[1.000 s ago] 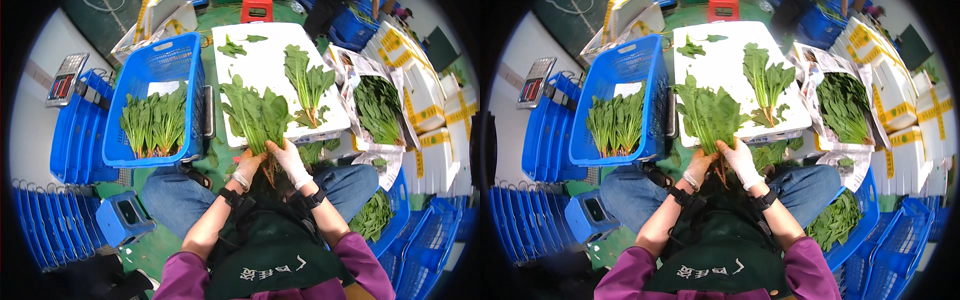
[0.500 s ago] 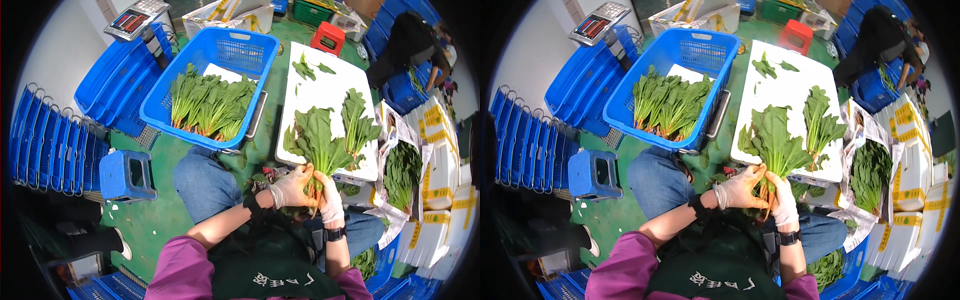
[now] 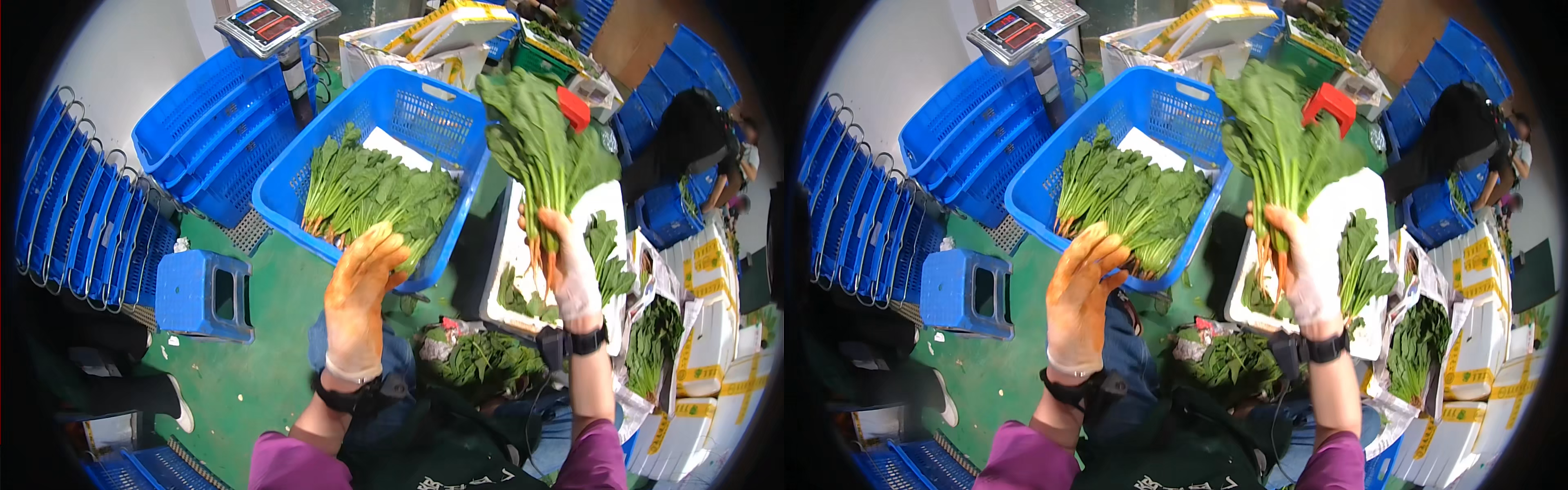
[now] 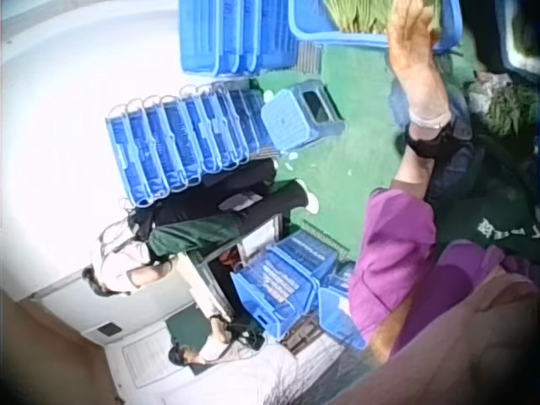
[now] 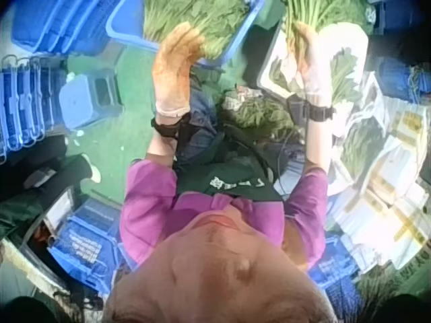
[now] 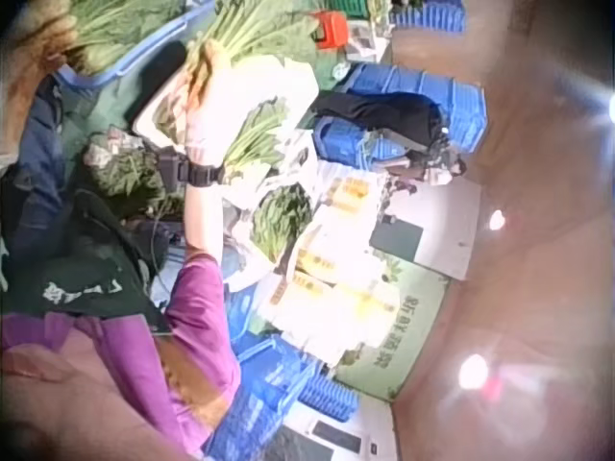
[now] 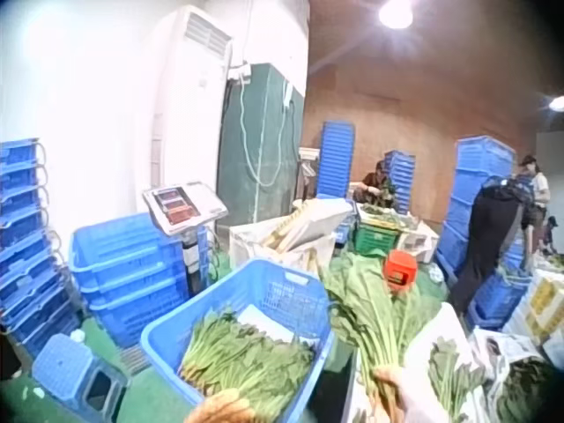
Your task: Sorting and trimming green leafy spinach in an agricultural processing facility.
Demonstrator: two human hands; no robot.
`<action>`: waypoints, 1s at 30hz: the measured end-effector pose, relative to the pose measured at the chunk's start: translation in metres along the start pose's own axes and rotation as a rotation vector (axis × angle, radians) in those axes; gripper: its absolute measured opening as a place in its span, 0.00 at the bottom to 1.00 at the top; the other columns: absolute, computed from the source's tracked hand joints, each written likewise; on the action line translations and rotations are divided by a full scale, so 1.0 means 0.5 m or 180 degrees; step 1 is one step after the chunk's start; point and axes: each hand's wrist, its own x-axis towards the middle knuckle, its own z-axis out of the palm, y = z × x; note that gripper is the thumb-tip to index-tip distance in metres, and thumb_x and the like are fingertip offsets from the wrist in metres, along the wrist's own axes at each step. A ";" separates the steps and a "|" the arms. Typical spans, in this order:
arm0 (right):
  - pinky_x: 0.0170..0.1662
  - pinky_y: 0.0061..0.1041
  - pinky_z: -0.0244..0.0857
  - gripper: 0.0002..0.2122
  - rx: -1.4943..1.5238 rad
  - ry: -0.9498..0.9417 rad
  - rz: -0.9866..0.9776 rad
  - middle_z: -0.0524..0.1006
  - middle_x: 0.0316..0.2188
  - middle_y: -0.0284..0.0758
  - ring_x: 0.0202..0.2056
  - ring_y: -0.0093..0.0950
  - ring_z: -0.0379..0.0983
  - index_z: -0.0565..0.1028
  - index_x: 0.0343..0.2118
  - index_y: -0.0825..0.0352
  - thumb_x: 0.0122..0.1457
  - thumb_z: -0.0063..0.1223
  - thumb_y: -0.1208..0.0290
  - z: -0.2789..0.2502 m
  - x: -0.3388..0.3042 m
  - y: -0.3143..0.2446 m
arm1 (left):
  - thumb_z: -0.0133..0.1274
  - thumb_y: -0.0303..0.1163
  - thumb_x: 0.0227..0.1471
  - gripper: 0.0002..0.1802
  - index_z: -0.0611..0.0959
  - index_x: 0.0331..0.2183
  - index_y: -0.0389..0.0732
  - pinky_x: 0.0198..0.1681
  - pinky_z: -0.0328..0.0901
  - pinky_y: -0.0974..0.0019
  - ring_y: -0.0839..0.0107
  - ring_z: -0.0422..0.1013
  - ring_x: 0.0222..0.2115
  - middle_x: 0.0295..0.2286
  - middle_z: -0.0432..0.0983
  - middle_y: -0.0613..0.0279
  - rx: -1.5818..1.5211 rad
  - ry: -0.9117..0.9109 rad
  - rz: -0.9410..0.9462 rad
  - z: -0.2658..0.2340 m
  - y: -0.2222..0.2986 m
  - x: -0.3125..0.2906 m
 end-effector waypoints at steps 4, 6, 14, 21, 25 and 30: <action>0.33 0.20 0.66 0.13 -0.0992 -0.0494 -0.0753 0.75 0.32 0.35 0.31 0.23 0.73 0.69 0.40 0.70 0.49 0.54 0.77 0.049 0.200 -0.014 | 0.47 0.32 0.52 0.24 0.67 0.50 0.34 0.44 0.63 0.65 0.63 0.68 0.45 0.44 0.70 0.54 -0.0004 0.0136 -0.0081 -0.014 0.008 -0.001; 0.34 0.20 0.66 0.16 -0.2094 -0.0476 -0.1086 0.74 0.30 0.33 0.30 0.23 0.72 0.68 0.41 0.70 0.48 0.54 0.76 0.071 0.305 -0.015 | 0.47 0.33 0.51 0.25 0.66 0.50 0.33 0.44 0.63 0.64 0.61 0.67 0.45 0.44 0.70 0.52 -0.0049 0.0180 -0.0250 -0.020 0.026 -0.001; 0.40 0.35 0.66 0.30 -0.4151 0.0003 -0.2463 0.74 0.30 0.52 0.36 0.45 0.73 0.64 0.47 0.71 0.38 0.58 0.63 0.173 0.566 0.048 | 0.47 0.38 0.51 0.26 0.68 0.49 0.35 0.40 0.66 0.64 0.57 0.69 0.41 0.43 0.70 0.52 -0.0100 0.0228 -0.0148 -0.057 0.032 0.008; 0.44 0.31 0.66 0.39 -0.6401 -0.0492 -0.0702 0.74 0.39 0.44 0.41 0.39 0.72 0.61 0.54 0.66 0.38 0.65 0.55 0.089 0.644 0.167 | 0.54 0.30 0.47 0.32 0.64 0.53 0.33 0.44 0.65 0.65 0.58 0.68 0.45 0.45 0.69 0.52 -0.0369 0.0290 -0.0555 -0.073 0.030 0.013; 0.44 0.29 0.66 0.27 -0.5032 -0.0960 -0.0815 0.76 0.36 0.42 0.40 0.36 0.73 0.70 0.46 0.67 0.44 0.60 0.57 0.027 0.562 0.098 | 0.47 0.39 0.51 0.26 0.69 0.49 0.36 0.40 0.66 0.65 0.58 0.69 0.41 0.41 0.71 0.54 0.0091 0.0430 -0.0320 -0.049 0.020 0.015; 0.40 0.23 0.67 0.19 -0.4082 -0.0675 -0.0961 0.78 0.32 0.39 0.34 0.27 0.75 0.73 0.42 0.67 0.50 0.57 0.60 -0.083 0.344 -0.073 | 0.46 0.36 0.51 0.25 0.68 0.50 0.36 0.41 0.65 0.65 0.60 0.68 0.42 0.41 0.71 0.55 -0.0091 -0.0010 -0.0507 -0.034 0.004 0.001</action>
